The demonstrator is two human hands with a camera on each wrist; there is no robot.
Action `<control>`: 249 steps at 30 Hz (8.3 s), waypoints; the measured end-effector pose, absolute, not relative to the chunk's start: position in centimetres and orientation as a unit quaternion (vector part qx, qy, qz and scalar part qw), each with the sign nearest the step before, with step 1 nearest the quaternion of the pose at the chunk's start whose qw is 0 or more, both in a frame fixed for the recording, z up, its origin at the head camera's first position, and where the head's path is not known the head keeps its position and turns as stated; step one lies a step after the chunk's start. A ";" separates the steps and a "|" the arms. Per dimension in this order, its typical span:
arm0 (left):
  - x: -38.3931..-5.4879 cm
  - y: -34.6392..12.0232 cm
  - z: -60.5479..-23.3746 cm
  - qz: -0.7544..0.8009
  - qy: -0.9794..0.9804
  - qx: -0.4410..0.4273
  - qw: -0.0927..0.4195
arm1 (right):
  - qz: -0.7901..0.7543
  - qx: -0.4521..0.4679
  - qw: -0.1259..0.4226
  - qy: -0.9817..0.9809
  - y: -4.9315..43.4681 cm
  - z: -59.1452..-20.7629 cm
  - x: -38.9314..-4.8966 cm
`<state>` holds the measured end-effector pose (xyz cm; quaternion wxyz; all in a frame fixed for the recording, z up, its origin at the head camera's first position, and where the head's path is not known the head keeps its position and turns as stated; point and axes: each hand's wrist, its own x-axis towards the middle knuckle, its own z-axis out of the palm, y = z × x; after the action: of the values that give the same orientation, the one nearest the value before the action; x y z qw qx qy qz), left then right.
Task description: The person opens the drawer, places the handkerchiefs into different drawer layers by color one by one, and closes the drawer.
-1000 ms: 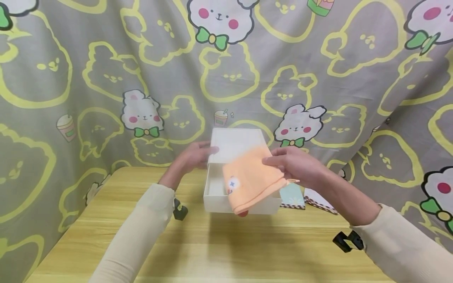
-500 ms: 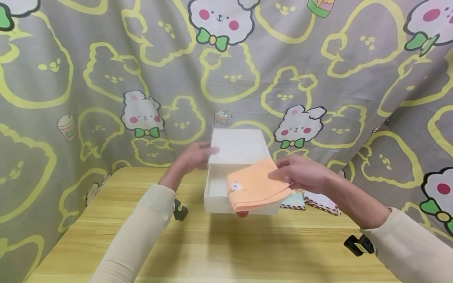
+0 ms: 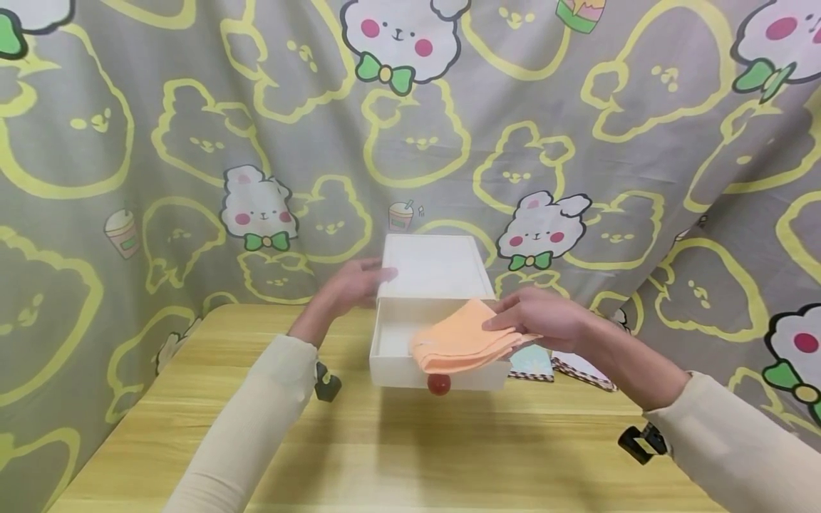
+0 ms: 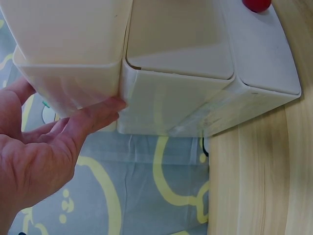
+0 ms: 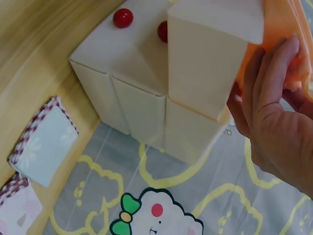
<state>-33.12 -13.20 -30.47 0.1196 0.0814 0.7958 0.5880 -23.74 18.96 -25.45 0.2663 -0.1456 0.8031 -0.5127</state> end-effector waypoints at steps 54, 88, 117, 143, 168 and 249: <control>-33.1 -13.1 -30.4 0.585 0.798 0.079 0.121 | -0.505 -0.087 0.145 0.846 15.7 -27.7 -23.5; -33.2 -13.2 -30.5 0.590 0.794 0.081 0.123 | -0.568 -0.139 0.213 0.783 17.1 -23.9 -21.1; -33.2 -13.2 -30.5 0.579 0.802 0.079 0.122 | -0.528 -0.182 0.391 0.731 15.4 -28.7 -17.1; -33.2 -13.2 -30.5 0.583 0.799 0.076 0.126 | -0.669 -0.106 0.276 0.682 13.4 -31.2 -18.0; -33.2 -13.3 -30.6 0.575 0.804 0.082 0.124 | -0.674 -0.090 0.246 0.691 13.0 -32.1 -23.8; -33.4 -13.2 -30.1 0.578 0.803 0.071 0.126 | -0.732 -0.001 0.272 0.625 12.1 -38.8 -27.0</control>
<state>-33.40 -13.20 -30.12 0.1264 0.0707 0.8032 0.5779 -26.97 12.09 -38.77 0.2716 -0.0008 0.6246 -0.7322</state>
